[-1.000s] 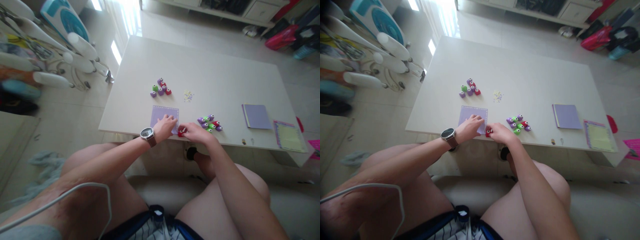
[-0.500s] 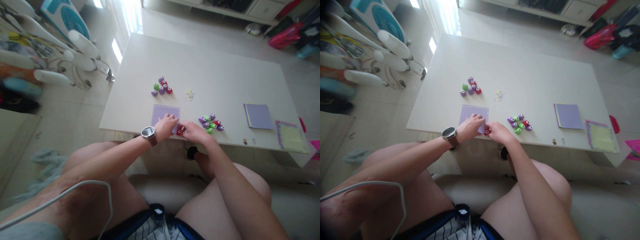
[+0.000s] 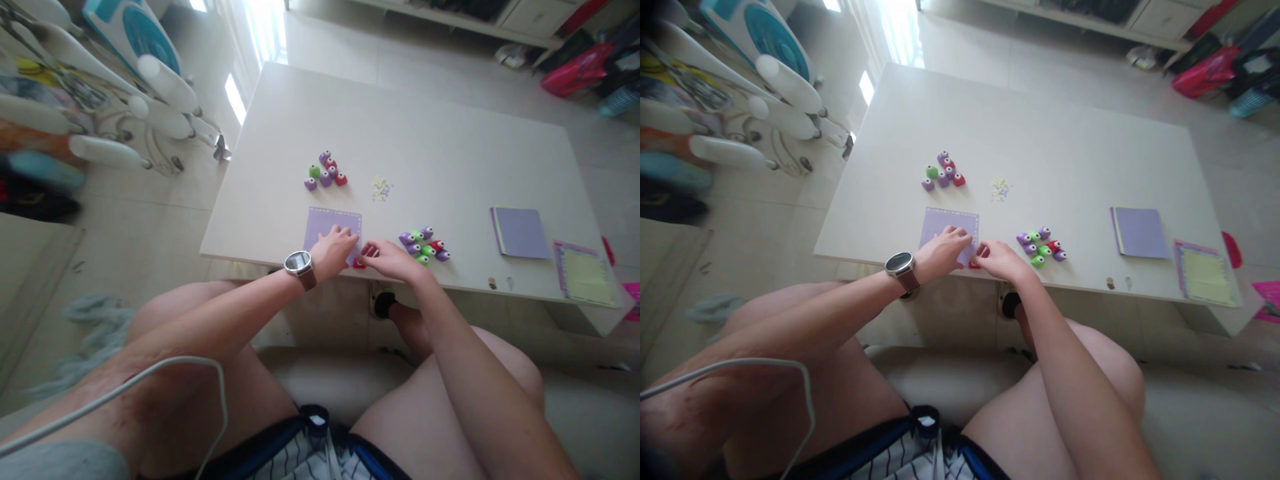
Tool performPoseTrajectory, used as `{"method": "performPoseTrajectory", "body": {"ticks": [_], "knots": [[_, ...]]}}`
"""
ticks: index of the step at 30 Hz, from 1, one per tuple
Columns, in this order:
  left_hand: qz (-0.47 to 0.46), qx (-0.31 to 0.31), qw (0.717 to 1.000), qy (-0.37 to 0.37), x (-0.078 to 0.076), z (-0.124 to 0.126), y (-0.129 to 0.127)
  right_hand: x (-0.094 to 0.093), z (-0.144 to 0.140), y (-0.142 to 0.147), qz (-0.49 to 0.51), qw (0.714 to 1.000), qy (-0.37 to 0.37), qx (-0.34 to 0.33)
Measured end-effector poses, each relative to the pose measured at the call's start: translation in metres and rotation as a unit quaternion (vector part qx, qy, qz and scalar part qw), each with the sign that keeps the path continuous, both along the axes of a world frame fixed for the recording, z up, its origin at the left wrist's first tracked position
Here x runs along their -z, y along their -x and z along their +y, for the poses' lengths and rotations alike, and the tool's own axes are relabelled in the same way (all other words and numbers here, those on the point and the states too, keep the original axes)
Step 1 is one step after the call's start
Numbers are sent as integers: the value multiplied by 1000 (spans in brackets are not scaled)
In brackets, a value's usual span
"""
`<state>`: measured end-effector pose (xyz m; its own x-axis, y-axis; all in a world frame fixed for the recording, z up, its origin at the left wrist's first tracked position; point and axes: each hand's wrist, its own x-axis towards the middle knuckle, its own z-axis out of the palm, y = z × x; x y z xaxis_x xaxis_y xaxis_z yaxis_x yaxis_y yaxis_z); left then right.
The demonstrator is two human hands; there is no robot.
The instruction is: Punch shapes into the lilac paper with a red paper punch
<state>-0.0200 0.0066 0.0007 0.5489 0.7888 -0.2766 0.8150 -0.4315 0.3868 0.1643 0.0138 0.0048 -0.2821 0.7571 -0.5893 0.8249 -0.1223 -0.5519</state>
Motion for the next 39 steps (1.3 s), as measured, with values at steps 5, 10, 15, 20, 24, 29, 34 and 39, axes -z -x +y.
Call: {"method": "performPoseTrajectory", "body": {"ticks": [5, 10, 15, 20, 24, 29, 34, 39], "knots": [[7, 0, 1000, 1, -3, 0, 0, 8, 2, -2, 11, 999, 28, 19], [7, -3, 1000, 3, -3, -1, 0, 11, 3, -3, 24, 999, 28, 22], [-2, -9, 1000, -1, 1, 0, 0, 11, 3, -4, 19, 999, 39, 13], [-11, -5, 1000, 1, 4, 2, -1, 12, 3, -4, 14, 999, 34, 10], [-24, -12, 1000, 10, 4, 4, -1, 13, 2, -4, 3, 1000, 19, 7], [-24, -14, 1000, 7, 5, 5, -3, 13, 2, -2, -12, 1000, 14, 1], [-13, -19, 1000, 5, 3, 4, -7, 13, 2, 0, -41, 999, 0, -7], [9, -28, 999, 15, -3, 5, -11, 13, 3, 3, -47, 999, -3, -2]]}}
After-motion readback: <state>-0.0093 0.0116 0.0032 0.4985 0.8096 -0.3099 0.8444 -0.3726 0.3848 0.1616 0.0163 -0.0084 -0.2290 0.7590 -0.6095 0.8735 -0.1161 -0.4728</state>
